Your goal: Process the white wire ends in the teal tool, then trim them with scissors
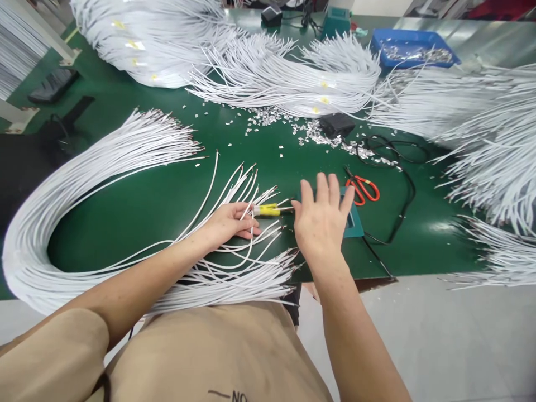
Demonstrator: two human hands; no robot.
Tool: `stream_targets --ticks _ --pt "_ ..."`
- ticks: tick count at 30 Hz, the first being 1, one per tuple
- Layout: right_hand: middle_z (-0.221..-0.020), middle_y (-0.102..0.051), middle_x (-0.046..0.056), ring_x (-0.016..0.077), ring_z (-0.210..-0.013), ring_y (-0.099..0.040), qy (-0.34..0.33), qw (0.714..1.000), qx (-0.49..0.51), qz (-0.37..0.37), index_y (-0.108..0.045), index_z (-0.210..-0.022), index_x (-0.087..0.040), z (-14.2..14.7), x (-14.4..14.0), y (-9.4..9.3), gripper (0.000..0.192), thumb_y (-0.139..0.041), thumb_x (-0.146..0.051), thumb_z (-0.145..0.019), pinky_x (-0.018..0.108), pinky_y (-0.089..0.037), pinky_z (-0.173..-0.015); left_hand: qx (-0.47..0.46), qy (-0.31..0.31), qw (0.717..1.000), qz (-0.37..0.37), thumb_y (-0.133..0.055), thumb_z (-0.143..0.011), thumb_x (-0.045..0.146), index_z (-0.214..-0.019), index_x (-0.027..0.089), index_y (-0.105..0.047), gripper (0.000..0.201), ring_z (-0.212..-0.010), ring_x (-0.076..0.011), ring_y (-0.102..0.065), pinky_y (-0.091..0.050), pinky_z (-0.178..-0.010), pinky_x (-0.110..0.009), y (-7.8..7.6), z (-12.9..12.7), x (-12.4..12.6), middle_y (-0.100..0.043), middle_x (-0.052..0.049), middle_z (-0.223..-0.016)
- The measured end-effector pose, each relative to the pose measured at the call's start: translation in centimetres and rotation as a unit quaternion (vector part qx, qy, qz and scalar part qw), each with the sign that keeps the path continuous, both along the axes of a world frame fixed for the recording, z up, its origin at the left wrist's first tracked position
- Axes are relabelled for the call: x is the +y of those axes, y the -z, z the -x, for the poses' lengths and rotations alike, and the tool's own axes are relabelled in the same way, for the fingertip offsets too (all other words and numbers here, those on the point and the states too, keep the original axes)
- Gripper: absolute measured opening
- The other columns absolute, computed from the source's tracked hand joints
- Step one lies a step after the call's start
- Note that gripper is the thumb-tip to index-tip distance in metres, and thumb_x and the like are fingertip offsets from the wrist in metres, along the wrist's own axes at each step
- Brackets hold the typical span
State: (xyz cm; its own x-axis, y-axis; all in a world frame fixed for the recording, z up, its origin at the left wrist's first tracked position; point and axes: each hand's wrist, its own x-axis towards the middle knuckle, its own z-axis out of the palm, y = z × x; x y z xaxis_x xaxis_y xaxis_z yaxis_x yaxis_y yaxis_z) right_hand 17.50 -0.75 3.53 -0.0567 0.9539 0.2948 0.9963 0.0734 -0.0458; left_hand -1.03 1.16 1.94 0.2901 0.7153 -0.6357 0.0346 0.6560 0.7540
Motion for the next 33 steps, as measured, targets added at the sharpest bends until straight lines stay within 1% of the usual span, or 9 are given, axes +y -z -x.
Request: stream_targets --ticks 3,8,11,13,15,18,23,29,33 --pt "-0.142 -0.04 0.021 0.0365 -0.135 -0.026 0.037 0.999 0.003 0.003 -0.046 -0.131 -0.011 -0.4 0.0 0.4 0.042 -0.043 -0.028 -0.093 0.061 -0.015 -0.106 0.012 0.001 1.0 0.005 -0.066 -0.074 0.006 -0.115 0.009 -0.055 0.042 -0.072 -0.0185 -0.071 -0.055 -0.055 -0.018 -0.2 0.3 0.0 -0.067 -0.004 -0.076" --pt "-0.134 -0.048 0.02 0.034 -0.127 -0.037 -0.008 0.998 0.065 -0.019 -0.051 -0.125 -0.011 1.0 -0.5 -0.1 0.036 -0.045 -0.026 -0.092 0.056 -0.024 -0.103 0.011 0.006 1.0 -0.022 -0.072 -0.072 0.016 -0.122 0.013 -0.051 0.055 -0.078 -0.0189 -0.071 -0.054 -0.059 -0.02 -0.3 1.4 -0.3 -0.067 -0.005 -0.082" --pt "-0.105 -0.064 0.011 0.0226 -0.099 -0.053 -0.174 0.973 0.147 -0.028 -0.061 -0.106 -0.015 4.0 -2.3 -1.0 0.022 -0.044 -0.023 -0.092 0.039 -0.039 -0.089 0.002 0.016 0.998 -0.064 -0.076 -0.069 0.022 -0.123 0.015 -0.052 0.06 -0.074 -0.0151 -0.068 -0.051 -0.06 -0.02 -0.7 2.2 -0.3 -0.066 -0.003 -0.082" --pt "-0.086 -0.063 0.006 0.0189 -0.084 -0.053 -0.294 0.94 0.17 -0.027 -0.062 -0.086 -0.017 6.4 -3.8 -1.2 0.017 -0.045 -0.021 -0.091 0.033 -0.041 -0.078 -0.006 0.018 0.996 -0.083 -0.077 -0.068 0.024 -0.121 0.017 -0.054 0.059 -0.07 -0.0128 -0.065 -0.049 -0.061 -0.02 -1.0 2.6 -0.1 -0.066 -0.001 -0.079" --pt "-0.073 -0.059 0.004 0.0191 -0.073 -0.05 -0.332 0.93 0.155 -0.036 -0.058 -0.073 -0.018 8.3 -5.0 -1.1 0.02 -0.046 -0.02 -0.09 0.034 -0.04 -0.071 -0.01 0.025 0.995 -0.094 -0.076 -0.069 0.028 -0.116 0.017 -0.056 0.053 -0.068 -0.0122 -0.062 -0.046 -0.059 -0.02 -1.3 3.0 0.1 -0.068 -0.002 -0.078" --pt "-0.068 -0.057 0.005 0.0199 -0.067 -0.049 -0.311 0.945 0.1 -0.01 -0.056 -0.073 -0.017 9.9 -5.7 -0.4 0.022 -0.042 -0.012 -0.088 0.035 -0.039 -0.067 -0.003 0.036 0.994 -0.102 -0.076 -0.069 0.032 -0.107 0.016 -0.062 0.044 -0.07 -0.0131 -0.06 -0.042 -0.057 -0.02 -1.6 3.4 0.3 -0.068 -0.004 -0.079" --pt "-0.081 -0.06 0.014 0.0243 -0.077 -0.054 -0.212 0.97 0.033 0.114 -0.056 -0.088 -0.011 10.9 -6.5 0.4 0.015 -0.042 -0.009 -0.084 0.04 -0.043 -0.075 0.017 0.009 0.995 -0.101 -0.074 -0.069 0.04 -0.091 0.015 -0.072 0.032 -0.067 -0.0098 -0.051 -0.039 -0.054 -0.02 -2.1 3.3 0.3 -0.064 -0.005 -0.087" --pt "-0.078 -0.061 0.008 0.0223 -0.069 -0.057 -0.231 0.937 0.108 0.237 -0.055 -0.092 -0.015 11.4 -8.6 -0.3 0.015 -0.048 -0.009 -0.079 0.033 -0.044 -0.059 -0.044 -0.004 0.989 -0.144 -0.062 -0.081 0.042 -0.106 0.017 -0.07 0.037 -0.071 -0.0113 -0.049 -0.04 -0.06 -0.021 -2.7 2.9 0.1 -0.056 -0.003 -0.08" --pt "-0.072 -0.063 0.004 0.0162 -0.065 -0.057 -0.212 0.913 0.217 0.271 -0.058 -0.075 -0.017 8.6 -6.1 -1.8 0.015 -0.048 -0.018 -0.086 0.026 -0.04 -0.058 -0.024 0.008 0.986 -0.166 -0.066 -0.08 0.036 -0.107 0.017 -0.068 0.033 -0.066 -0.0095 -0.048 -0.041 -0.066 -0.023 -3.1 2.9 -0.1 -0.054 0.001 -0.072"
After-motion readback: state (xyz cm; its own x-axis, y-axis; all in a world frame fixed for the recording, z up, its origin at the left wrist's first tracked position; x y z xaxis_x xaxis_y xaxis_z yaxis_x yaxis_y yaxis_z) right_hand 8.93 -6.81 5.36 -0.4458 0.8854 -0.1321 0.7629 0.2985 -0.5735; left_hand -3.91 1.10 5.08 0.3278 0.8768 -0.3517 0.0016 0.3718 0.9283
